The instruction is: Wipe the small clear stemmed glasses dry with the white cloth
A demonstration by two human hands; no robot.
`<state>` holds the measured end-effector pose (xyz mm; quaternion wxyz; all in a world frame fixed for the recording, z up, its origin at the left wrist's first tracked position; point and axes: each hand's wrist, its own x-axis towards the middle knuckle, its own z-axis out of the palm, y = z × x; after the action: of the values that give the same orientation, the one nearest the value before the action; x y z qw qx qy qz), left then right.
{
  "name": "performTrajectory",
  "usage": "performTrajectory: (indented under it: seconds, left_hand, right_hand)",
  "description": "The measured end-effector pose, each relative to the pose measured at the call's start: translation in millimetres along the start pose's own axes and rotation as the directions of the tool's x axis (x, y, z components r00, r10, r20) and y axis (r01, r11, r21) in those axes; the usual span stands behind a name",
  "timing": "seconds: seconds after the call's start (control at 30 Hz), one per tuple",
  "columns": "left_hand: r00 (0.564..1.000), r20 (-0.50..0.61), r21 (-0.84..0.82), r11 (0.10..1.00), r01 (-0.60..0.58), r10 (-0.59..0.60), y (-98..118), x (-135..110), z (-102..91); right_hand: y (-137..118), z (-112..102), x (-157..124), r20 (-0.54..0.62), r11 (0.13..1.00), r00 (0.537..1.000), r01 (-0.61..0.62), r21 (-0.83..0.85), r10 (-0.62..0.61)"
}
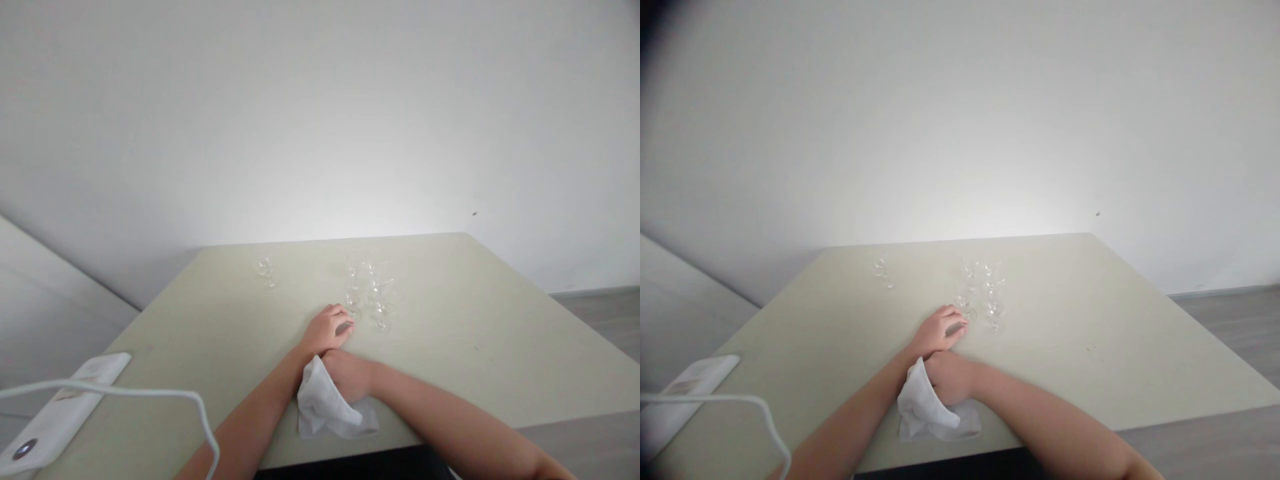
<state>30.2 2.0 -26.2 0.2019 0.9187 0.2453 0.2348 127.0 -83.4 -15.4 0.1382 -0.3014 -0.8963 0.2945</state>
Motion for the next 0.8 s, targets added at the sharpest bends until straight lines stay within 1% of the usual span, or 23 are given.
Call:
performTrajectory:
  seconds: [0.07,0.17,0.23,0.33,0.4,0.47,0.53,0.6,0.67,0.73,0.77,0.8]
  left_hand:
    - [0.999,0.027,0.083,0.996,-0.027,0.024,0,1,0.9]
    - [0.999,0.047,0.139,0.990,-0.033,0.027,0,1,2.4]
    - [1.000,0.017,0.145,0.989,0.000,-0.003,0,1,2.5]
    - [0.990,-0.090,0.124,0.985,0.123,-0.113,0,0,2.7]
    - [0.964,-0.178,0.070,0.974,0.214,-0.199,-1,1,4.7]
    - [0.939,-0.236,-0.046,0.969,0.245,-0.248,-3,4,8.6]
    - [0.939,-0.236,-0.188,0.960,0.208,-0.250,-5,8,13.4]
    - [0.954,-0.194,-0.292,0.942,0.165,-0.227,-6,13,17.1]
    - [0.957,-0.172,-0.335,0.928,0.164,-0.232,-7,15,18.5]
    - [0.946,-0.190,-0.353,0.917,0.185,-0.264,-7,15,16.4]
    - [0.933,-0.213,-0.362,0.910,0.200,-0.290,-7,15,13.9]
    - [0.914,-0.249,-0.371,0.903,0.217,-0.322,-8,13,10.2]
  right_hand:
    - [-2,-2,0,0.022,1.000,1.000,-0.017,0.010,0.017]
    - [-2,-3,-1,-0.016,0.999,1.000,0.016,0.040,-0.015]
    - [-1,-1,-1,-0.091,0.996,0.995,0.052,0.075,-0.045]
    - [1,3,0,-0.180,0.987,0.980,0.104,0.120,-0.081]
    - [2,5,1,-0.174,0.986,0.981,0.112,0.125,-0.089]
    - [2,6,3,-0.155,0.989,0.986,0.075,0.124,-0.056]
    - [2,6,4,-0.162,0.990,0.986,0.065,0.126,-0.044]
    - [3,6,4,-0.192,0.988,0.979,0.092,0.122,-0.068]
    - [4,6,4,-0.195,0.982,0.974,0.143,0.126,-0.117]
    - [5,8,2,-0.182,0.965,0.969,0.201,0.168,-0.170]
    - [6,9,1,-0.239,0.962,0.961,0.190,0.195,-0.141]
    - [7,10,-1,-0.340,0.961,0.938,0.153,0.229,-0.069]
